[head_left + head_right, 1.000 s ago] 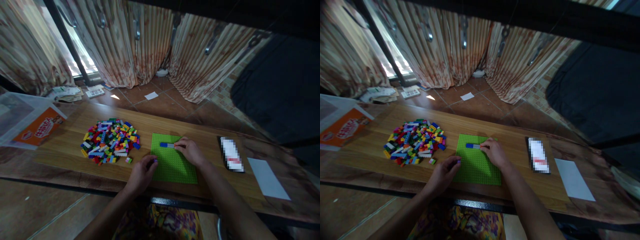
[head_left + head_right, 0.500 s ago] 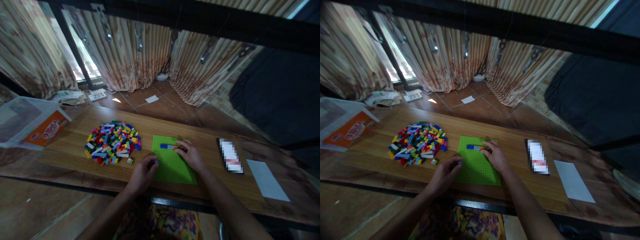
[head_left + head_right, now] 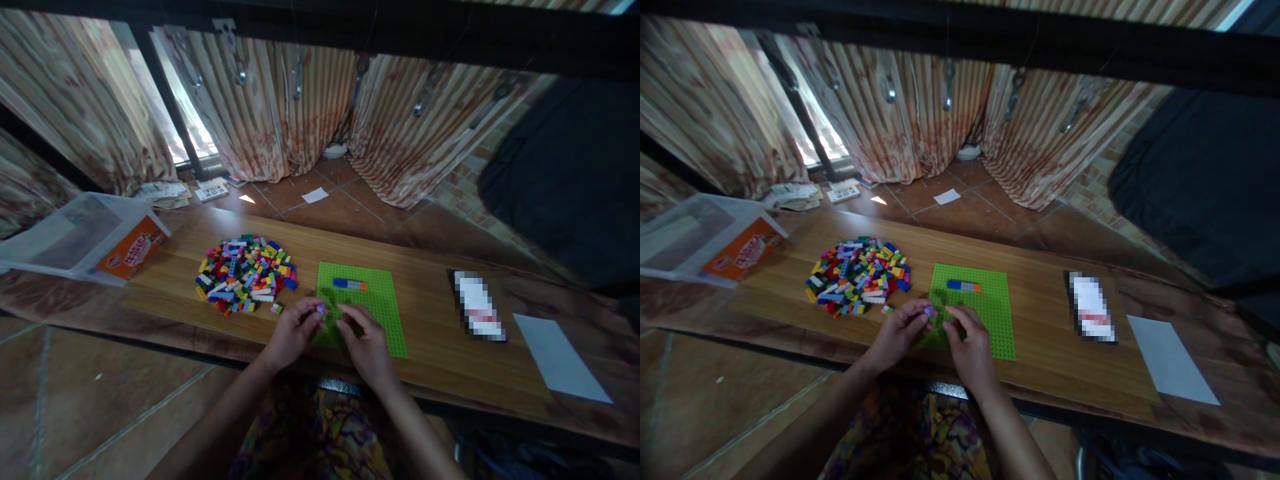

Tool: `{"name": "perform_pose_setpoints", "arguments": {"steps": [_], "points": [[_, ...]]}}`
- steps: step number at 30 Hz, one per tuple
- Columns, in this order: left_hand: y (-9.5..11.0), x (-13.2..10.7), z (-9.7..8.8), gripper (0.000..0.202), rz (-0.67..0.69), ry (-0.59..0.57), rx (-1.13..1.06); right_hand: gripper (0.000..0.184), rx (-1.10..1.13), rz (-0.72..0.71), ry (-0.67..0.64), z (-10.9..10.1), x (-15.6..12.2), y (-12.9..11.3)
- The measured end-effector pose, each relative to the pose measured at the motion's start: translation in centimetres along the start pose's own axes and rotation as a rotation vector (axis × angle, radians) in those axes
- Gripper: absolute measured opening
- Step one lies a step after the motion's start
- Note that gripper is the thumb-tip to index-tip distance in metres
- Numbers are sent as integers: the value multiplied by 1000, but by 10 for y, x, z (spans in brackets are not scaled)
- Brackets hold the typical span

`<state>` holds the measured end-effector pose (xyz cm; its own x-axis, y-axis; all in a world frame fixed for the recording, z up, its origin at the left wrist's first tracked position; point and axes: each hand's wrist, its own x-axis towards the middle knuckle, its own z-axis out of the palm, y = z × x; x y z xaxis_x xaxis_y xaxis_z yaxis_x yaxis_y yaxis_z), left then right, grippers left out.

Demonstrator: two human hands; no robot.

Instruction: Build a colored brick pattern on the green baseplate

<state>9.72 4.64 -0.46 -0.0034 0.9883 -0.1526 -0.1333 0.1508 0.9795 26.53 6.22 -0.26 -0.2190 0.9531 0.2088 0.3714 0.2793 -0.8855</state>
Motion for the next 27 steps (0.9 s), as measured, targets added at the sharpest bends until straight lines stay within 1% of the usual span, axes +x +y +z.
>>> {"name": "perform_pose_setpoints", "arguments": {"steps": [3, 6, 8, 10, 13, 16, 18, 21, 24, 27], "points": [[2, -1, -4, 34, 12, -46, -49, 32, 11, -5, -52, 11, 5, -7], [3, -1, -6, 34, 28, -88, -52, 31, -14, -45, -94, 19, 12, -12], [3, -2, -6, 36, 27, -73, -51, 27, -41, -77, -103, 23, 16, -15], [3, -5, -4, 38, 36, -31, -49, 23, -66, -99, -100, 28, 20, -16], [1, -17, -4, 35, 104, 110, 27, 21, -104, -125, -117, 35, 27, -15], [0, -35, -12, 32, 121, 298, 201, 20, -205, -161, -169, 48, 33, -12], [0, -47, -23, 30, 113, 405, 309, 19, -301, -189, -212, 57, 38, -11], [3, -61, -45, 27, 115, 486, 418, 20, -404, -226, -248, 70, 44, -13], [3, -66, -65, 26, 109, 580, 466, 22, -424, -262, -213, 81, 48, -22], [1, -64, -76, 27, 102, 668, 460, 20, -383, -313, -204, 94, 49, -33]]}}
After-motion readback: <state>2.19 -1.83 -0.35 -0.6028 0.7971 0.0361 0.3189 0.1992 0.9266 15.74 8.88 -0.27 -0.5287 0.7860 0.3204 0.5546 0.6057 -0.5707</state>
